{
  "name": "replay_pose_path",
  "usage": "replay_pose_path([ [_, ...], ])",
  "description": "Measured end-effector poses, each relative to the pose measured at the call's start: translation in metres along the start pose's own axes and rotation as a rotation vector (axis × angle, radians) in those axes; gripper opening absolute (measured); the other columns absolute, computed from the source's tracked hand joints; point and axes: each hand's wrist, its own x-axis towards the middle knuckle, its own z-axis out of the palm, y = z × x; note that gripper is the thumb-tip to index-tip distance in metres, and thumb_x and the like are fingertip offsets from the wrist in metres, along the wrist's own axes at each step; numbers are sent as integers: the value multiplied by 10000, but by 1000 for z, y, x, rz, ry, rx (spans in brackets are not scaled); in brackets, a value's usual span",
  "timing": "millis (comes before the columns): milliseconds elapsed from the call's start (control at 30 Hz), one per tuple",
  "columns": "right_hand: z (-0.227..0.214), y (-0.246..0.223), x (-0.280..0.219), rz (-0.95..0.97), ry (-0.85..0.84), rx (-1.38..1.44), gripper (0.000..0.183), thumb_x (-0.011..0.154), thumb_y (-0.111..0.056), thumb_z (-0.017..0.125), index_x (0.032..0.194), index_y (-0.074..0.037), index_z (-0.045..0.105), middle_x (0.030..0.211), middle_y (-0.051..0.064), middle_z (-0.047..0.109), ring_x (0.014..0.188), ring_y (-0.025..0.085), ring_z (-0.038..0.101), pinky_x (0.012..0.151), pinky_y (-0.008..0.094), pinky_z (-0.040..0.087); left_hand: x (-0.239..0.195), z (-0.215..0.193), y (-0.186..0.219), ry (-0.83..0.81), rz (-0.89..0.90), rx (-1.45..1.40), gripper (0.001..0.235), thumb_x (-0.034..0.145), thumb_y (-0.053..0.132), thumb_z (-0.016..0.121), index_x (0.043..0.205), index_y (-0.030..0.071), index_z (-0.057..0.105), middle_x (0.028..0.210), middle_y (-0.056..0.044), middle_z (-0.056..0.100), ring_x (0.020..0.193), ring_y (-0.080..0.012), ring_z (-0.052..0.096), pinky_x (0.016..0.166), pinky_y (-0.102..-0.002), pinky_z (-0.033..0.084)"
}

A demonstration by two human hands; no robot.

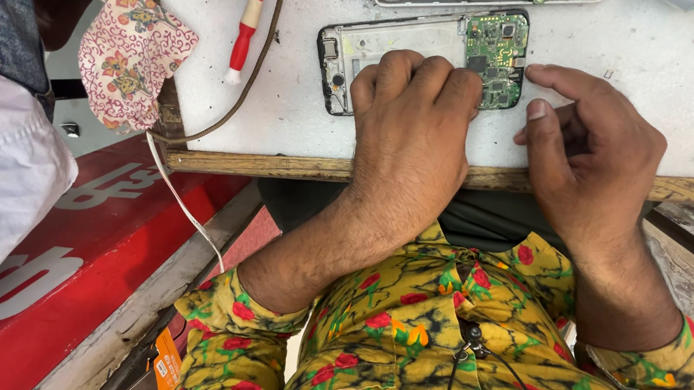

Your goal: The person disassembles a smartphone, removes the battery and motherboard, and cleans the motherboard with a cotton swab. They handle the phone casing, battery, and motherboard throughout the process.

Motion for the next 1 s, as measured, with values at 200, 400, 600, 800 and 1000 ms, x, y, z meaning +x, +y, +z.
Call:
replay_pose_path([
  [200, 0, -4, 4, 16, -24, 30, 144, 1165, 27, 673, 1309, 29, 668, 899, 78, 708, 796, 74, 723, 646, 172, 518, 7, -5, -4, -17, 17, 4, 350, 735, 21, 740, 1079, 49, 682, 1037, -60, 638, 1087, -299, 527, 950, -502, 378],
  [400, -1, -15, 8, 115, -26, 106, 201, 1081, 35, 628, 1279, 29, 661, 793, 20, 651, 774, 62, 677, 664, 188, 492, 13, -12, -16, -77, 29, -122, 176, 809, 106, 773, 943, 129, 662, 943, -6, 665, 1032, -283, 559, 886, -479, 391],
  [600, -2, -10, 6, 85, -12, 92, 132, 1143, 32, 644, 1270, 33, 679, 769, 32, 670, 772, 66, 705, 651, 175, 496, 3, -19, -33, -97, -82, -402, 152, 1016, 117, 723, 1123, 131, 616, 1035, 26, 694, 1055, -221, 625, 967, -426, 460],
  [800, 1, -3, 2, -78, 18, 2, 147, 1060, 93, 689, 1205, 88, 671, 994, 148, 728, 814, 150, 729, 667, 228, 543, -18, -5, -19, 26, 25, -246, 348, 987, 103, 709, 1316, 97, 594, 1283, -64, 664, 1239, -297, 560, 1101, -486, 421],
  [1000, 0, 6, -5, -58, 2, 24, 93, 1135, 61, 720, 1226, 59, 700, 1027, 126, 752, 844, 109, 752, 704, 195, 576, -27, 0, -9, 46, 24, -280, 360, 1008, 87, 688, 1357, 98, 600, 1368, -92, 635, 1333, -310, 534, 1165, -488, 403],
])
